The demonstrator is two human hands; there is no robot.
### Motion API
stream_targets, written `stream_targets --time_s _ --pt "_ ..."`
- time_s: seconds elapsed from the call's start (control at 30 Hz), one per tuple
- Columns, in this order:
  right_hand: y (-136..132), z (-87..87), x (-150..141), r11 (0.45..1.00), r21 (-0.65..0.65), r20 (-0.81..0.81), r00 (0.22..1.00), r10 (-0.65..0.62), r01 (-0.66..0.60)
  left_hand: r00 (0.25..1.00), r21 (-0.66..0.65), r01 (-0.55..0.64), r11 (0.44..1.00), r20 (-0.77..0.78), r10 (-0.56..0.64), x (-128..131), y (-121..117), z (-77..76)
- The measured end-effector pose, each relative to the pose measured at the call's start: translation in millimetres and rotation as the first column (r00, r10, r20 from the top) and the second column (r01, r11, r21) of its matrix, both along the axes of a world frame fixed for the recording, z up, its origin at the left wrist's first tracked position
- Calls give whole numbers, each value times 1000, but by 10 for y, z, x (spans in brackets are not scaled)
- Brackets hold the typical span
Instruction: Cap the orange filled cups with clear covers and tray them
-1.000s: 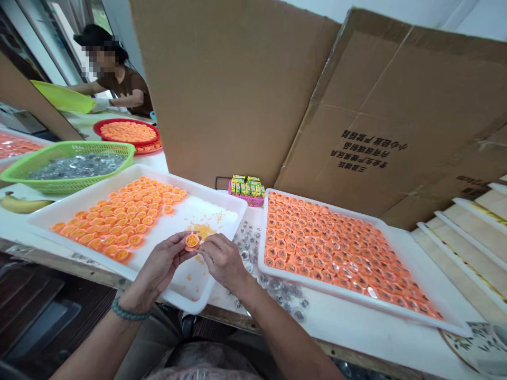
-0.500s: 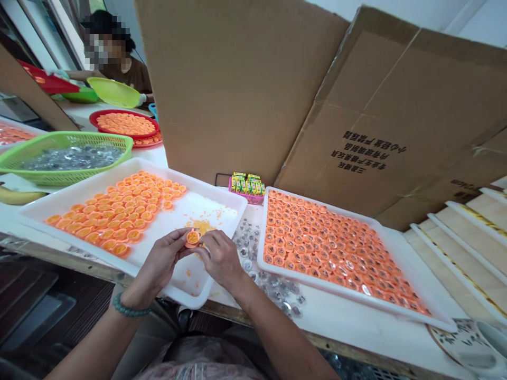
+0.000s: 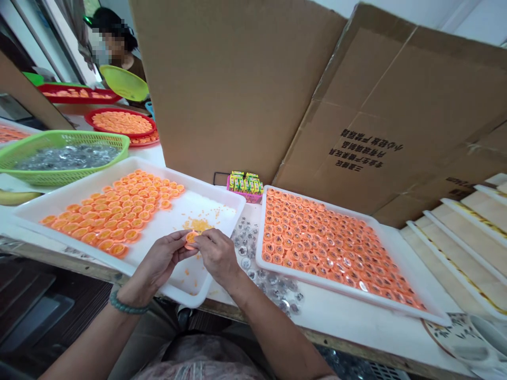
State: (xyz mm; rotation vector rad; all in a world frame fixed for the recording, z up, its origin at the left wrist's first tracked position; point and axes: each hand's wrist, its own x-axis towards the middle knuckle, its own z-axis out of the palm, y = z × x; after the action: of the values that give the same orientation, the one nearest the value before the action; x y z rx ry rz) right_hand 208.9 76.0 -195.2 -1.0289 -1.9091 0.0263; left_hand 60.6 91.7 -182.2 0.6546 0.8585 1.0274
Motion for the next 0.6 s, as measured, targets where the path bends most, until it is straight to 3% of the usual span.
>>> stream_targets --time_s 0.2,0.3,0.43,0.6 --pt "20 63 42 958 -235 -253 962 102 -164 992 -57 122 991 39 -120 1 8 1" --pt "26 126 43 931 -325 -350 936 42 -164 985 -88 164 983 72 -158 -1 9 15" --pt "22 190 35 916 -384 -282 960 4 -117 986 -85 157 984 64 -152 0 5 25" --pt "-9 174 73 951 -287 -72 993 95 -111 998 -11 61 998 -12 -61 13 -12 16"
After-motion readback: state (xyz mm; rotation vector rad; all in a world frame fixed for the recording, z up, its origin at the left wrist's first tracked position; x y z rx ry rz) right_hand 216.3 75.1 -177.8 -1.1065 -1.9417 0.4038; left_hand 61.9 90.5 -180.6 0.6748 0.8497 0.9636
